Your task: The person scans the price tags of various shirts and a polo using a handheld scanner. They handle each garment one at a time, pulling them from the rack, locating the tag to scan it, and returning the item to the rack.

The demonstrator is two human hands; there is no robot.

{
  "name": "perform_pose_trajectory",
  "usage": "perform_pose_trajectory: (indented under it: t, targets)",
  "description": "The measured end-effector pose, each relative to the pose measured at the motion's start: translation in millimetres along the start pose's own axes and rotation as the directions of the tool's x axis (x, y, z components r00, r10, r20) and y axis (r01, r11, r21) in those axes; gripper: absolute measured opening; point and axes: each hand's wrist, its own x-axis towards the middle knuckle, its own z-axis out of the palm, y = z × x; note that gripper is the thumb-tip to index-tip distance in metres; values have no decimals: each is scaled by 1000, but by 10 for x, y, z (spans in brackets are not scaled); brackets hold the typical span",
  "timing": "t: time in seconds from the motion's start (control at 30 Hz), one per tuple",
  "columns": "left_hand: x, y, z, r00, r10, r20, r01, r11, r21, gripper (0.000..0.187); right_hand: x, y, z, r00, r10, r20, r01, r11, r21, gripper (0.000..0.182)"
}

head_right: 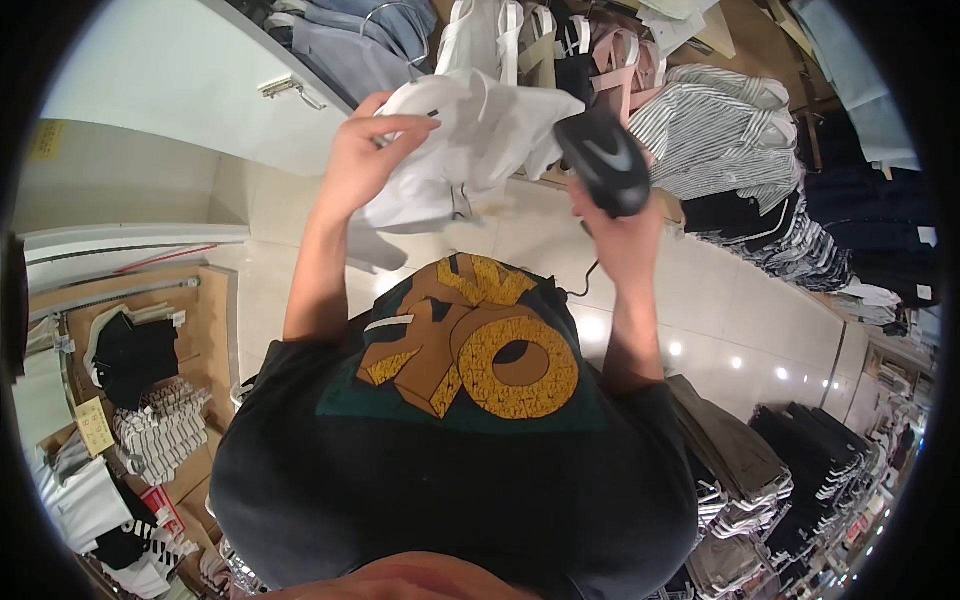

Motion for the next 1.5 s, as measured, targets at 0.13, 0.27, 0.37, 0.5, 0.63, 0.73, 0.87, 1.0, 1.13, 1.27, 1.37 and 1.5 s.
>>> perform_pose_trajectory:
  t: [0.13,0.27,0.37,0.5,0.63,0.73,0.87,1.0,1.13,1.27,1.37,1.5]
  targets:
    - [-209,420,-258,950,266,162,-284,954,96,27,200,-220,-438,985,-141,-102,145,989,30,26]
    - [-417,937,-538,893,349,286,-370,929,23,32,285,-302,-569,970,-238,-47,235,970,-62,32]
    - [-355,848,-350,830,410,378,-410,908,-85,26,222,-170,-688,948,-267,172,273,962,-8,53]
    - [-349,491,114,860,278,427,-233,960,-155,26,18,122,-655,857,-122,501,124,992,29,77]
    - [-230,140,374,844,137,518,-33,978,-204,25,-87,272,-677,805,35,593,-74,996,43,64]
    - [49,-76,496,820,171,546,-43,970,-240,23,-87,333,-642,778,170,605,-230,973,23,61]
    - [669,-267,606,769,192,610,-76,975,-211,21,114,327,-451,865,209,457,-221,975,-27,51]
    - [1289,-796,727,860,229,456,-113,957,-268,18,500,337,-36,945,149,292,-107,982,-154,47]
    - [1600,-1775,1142,999,32,-35,-42,952,-303,11,1103,753,672,990,24,140,7,976,-219,45]
    - [1810,-1940,1284,956,-184,-227,122,957,-262,45,1762,1305,1259,988,134,81,-102,942,-320,44]
    - [2171,-2090,1157,944,-328,-41,302,907,-294,54,2167,1225,1604,985,169,37,-147,934,-326,39]
    - [2677,-2280,1057,843,-518,144,493,639,-591,48,2487,1655,1989,993,59,-103,-81,972,-219,38]
